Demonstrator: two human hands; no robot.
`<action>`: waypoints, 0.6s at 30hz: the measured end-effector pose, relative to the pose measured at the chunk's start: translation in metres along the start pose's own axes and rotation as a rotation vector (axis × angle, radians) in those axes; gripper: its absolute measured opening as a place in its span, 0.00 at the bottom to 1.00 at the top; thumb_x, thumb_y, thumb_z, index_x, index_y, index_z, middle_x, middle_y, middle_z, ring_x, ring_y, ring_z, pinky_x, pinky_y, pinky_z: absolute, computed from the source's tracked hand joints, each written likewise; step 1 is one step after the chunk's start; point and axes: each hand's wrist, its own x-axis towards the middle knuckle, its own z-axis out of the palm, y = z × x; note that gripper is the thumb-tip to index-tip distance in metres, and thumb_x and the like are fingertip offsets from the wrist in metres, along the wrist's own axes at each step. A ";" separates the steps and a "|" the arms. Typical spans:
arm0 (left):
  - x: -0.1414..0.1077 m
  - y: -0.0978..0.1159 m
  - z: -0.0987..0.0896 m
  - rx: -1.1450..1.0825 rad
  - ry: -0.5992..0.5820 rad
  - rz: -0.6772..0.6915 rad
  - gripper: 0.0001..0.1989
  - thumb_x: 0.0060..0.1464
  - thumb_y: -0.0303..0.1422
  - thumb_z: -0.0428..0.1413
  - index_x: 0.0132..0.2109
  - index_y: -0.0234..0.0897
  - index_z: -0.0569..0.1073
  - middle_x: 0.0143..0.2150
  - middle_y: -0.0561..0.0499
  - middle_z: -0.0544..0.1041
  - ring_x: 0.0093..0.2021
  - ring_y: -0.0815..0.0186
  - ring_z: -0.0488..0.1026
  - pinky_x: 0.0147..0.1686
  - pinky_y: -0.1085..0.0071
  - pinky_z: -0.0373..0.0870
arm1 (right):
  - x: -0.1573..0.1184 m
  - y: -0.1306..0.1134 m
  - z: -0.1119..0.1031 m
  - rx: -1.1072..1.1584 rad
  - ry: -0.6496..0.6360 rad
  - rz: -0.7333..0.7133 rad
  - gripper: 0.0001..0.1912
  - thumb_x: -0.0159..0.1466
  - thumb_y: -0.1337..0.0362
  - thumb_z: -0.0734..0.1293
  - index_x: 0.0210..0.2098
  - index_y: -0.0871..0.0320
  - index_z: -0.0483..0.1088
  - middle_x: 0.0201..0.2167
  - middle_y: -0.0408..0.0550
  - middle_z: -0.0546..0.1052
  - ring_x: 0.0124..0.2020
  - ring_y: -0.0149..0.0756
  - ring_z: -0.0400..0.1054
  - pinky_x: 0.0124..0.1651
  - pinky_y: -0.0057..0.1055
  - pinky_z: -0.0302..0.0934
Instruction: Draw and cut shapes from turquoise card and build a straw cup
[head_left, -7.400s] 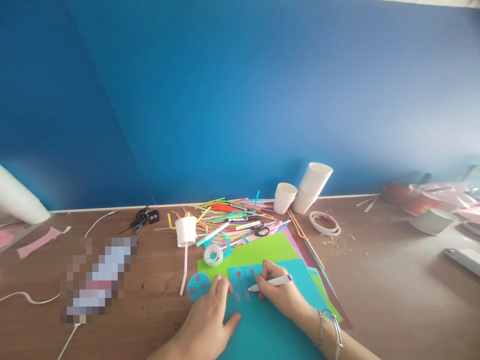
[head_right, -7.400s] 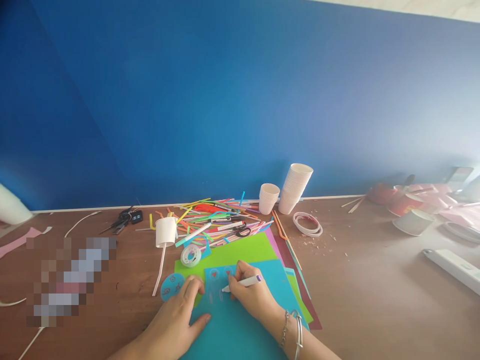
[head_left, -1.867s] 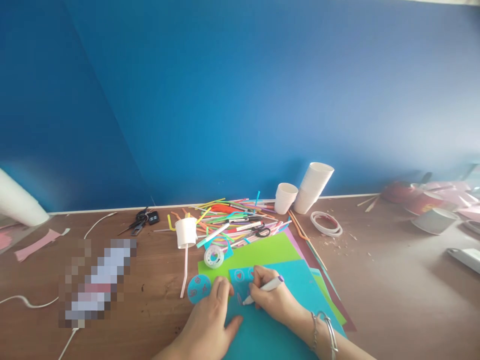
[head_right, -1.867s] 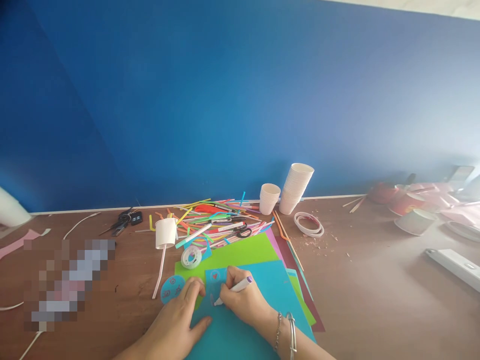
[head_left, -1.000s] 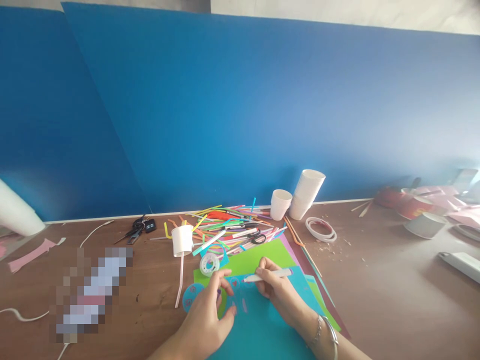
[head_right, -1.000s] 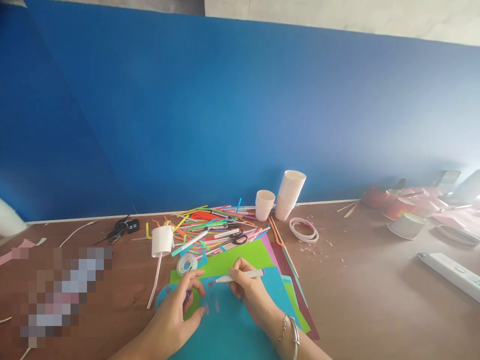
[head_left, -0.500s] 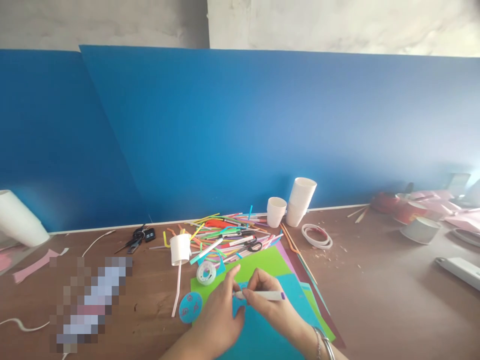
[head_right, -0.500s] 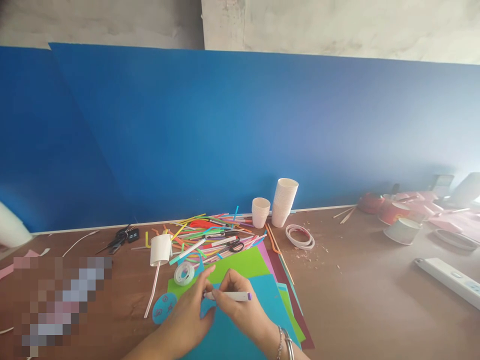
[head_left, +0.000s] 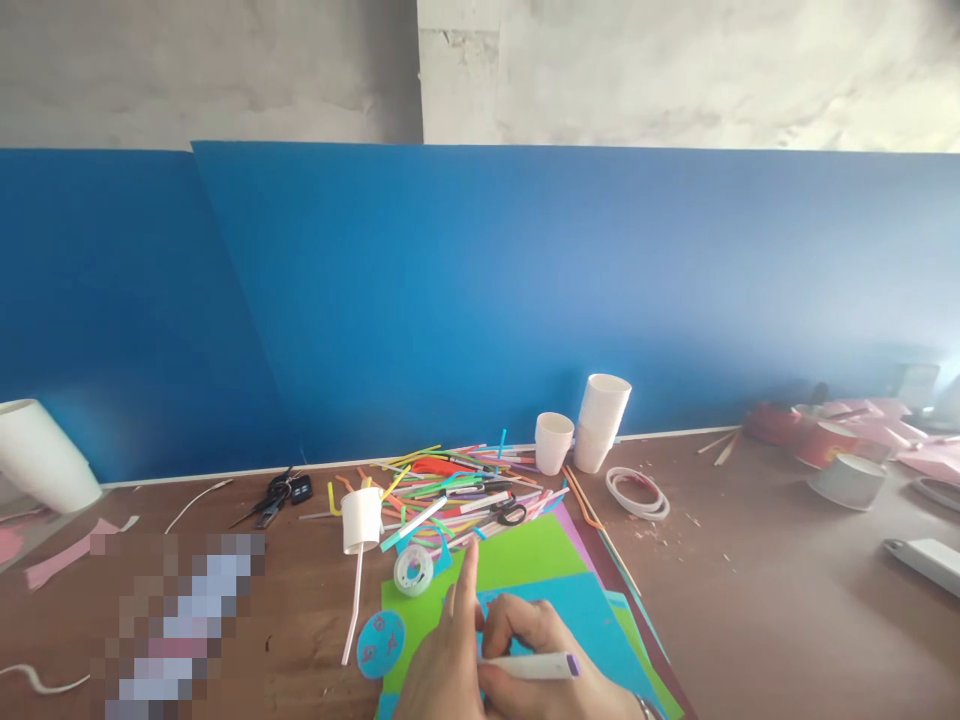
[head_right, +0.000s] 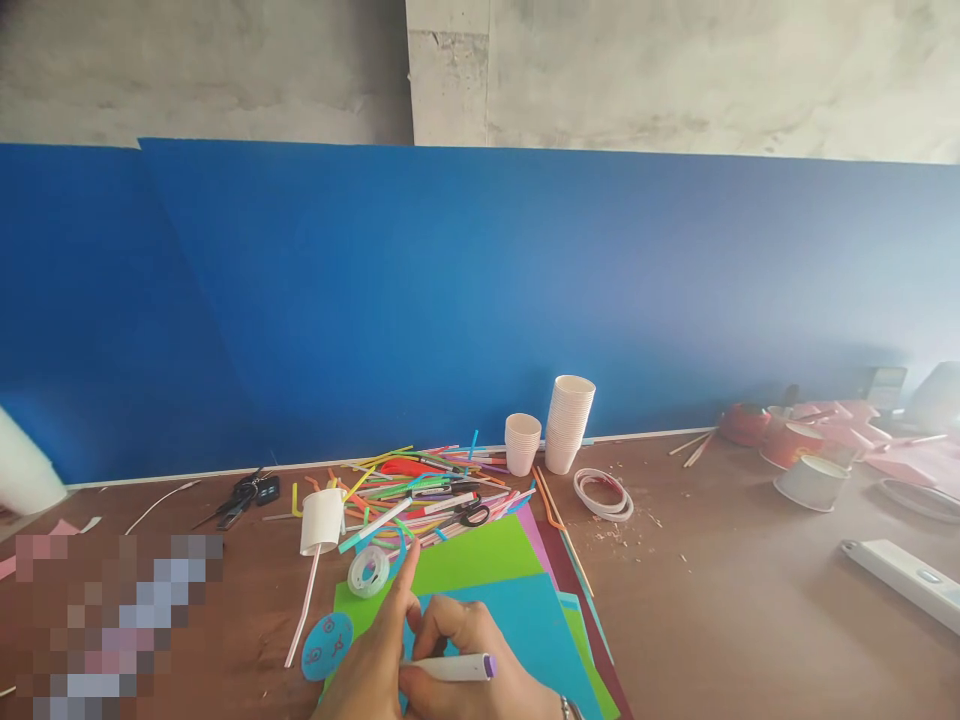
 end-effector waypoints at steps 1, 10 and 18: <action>0.001 0.000 -0.001 -0.006 -0.014 -0.007 0.55 0.36 0.19 0.51 0.66 0.40 0.27 0.49 0.45 0.69 0.44 0.61 0.71 0.40 0.72 0.66 | 0.001 0.001 0.001 0.025 0.002 -0.013 0.10 0.51 0.66 0.68 0.20 0.57 0.61 0.24 0.40 0.70 0.30 0.31 0.62 0.32 0.24 0.57; 0.014 -0.029 -0.064 0.424 0.135 -0.125 0.32 0.55 0.28 0.48 0.64 0.43 0.47 0.55 0.44 0.68 0.47 0.58 0.71 0.37 0.70 0.65 | 0.071 0.029 -0.068 -0.640 0.052 -0.196 0.16 0.65 0.66 0.56 0.46 0.61 0.71 0.42 0.55 0.77 0.42 0.41 0.71 0.42 0.33 0.64; 0.024 -0.068 -0.087 0.816 0.124 -0.237 0.15 0.59 0.23 0.39 0.49 0.34 0.64 0.43 0.42 0.73 0.34 0.58 0.75 0.28 0.68 0.65 | 0.123 0.026 -0.076 -1.091 -0.090 -0.186 0.16 0.53 0.79 0.63 0.38 0.61 0.74 0.41 0.58 0.76 0.45 0.46 0.69 0.43 0.33 0.61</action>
